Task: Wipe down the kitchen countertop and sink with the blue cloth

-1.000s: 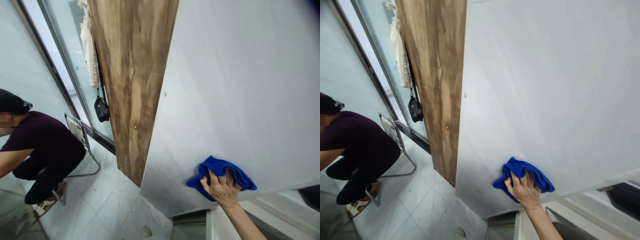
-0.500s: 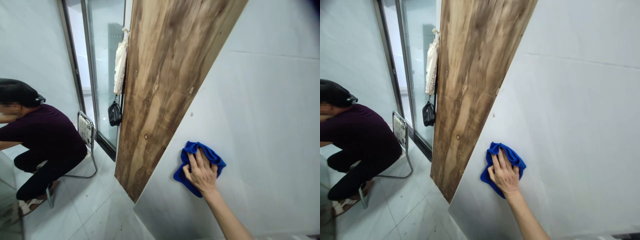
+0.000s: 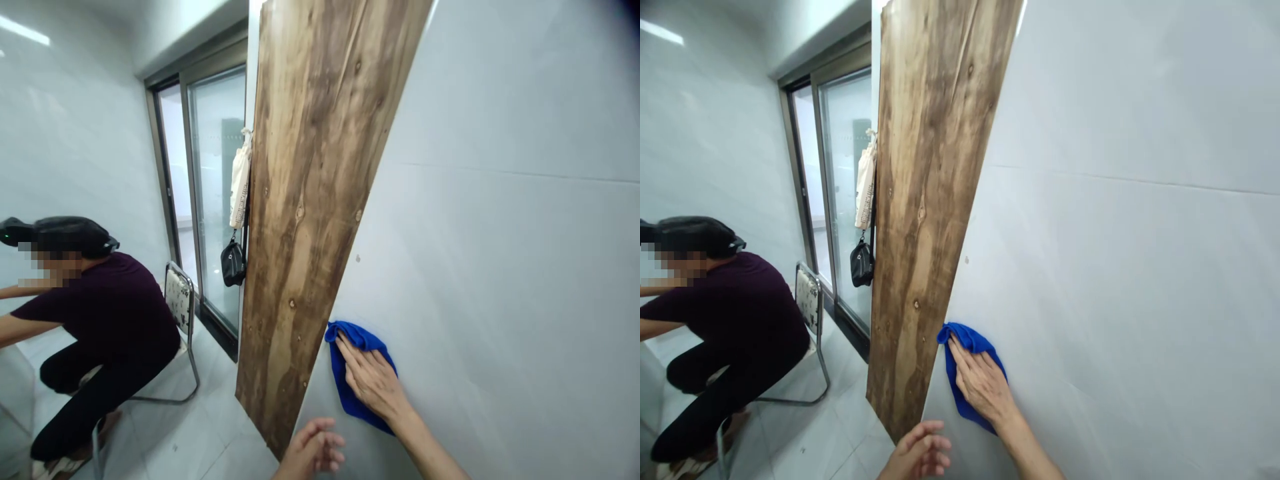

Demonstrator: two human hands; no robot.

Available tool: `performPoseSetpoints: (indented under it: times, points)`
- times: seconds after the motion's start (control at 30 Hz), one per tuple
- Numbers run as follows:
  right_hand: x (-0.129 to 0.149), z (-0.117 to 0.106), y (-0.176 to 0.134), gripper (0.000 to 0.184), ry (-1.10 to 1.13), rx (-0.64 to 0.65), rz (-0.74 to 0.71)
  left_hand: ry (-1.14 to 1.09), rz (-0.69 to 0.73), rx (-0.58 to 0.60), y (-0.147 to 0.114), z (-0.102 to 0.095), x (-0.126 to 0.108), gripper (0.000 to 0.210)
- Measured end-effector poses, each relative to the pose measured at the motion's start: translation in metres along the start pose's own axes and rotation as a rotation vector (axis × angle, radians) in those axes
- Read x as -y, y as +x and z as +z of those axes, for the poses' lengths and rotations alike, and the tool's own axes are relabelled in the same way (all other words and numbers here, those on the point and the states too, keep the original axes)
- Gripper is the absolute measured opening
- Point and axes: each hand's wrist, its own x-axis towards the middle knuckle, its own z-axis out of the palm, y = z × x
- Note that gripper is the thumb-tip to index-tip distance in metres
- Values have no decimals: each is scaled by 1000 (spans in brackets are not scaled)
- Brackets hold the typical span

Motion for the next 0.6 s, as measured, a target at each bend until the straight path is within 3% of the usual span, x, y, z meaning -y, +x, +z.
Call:
performPoseSetpoints:
  times: [0.13,0.23,0.37,0.5,0.6]
  points:
    - [-8,-9,-5,72,52,-14,-62,240,440,17,34,58,-12,78]
    - [-16,-17,-13,74,77,-50,-82,379,575,2,51,81,-18,77]
    - [-24,-24,-26,74,35,-123,-110,498,542,-147,65,94,-26,81]
    - [-28,-34,-41,73,42,-218,-91,712,364,-390,80,105,-23,80]
    - [-40,-49,-71,70,90,-310,-41,913,370,-548,94,112,-14,72]
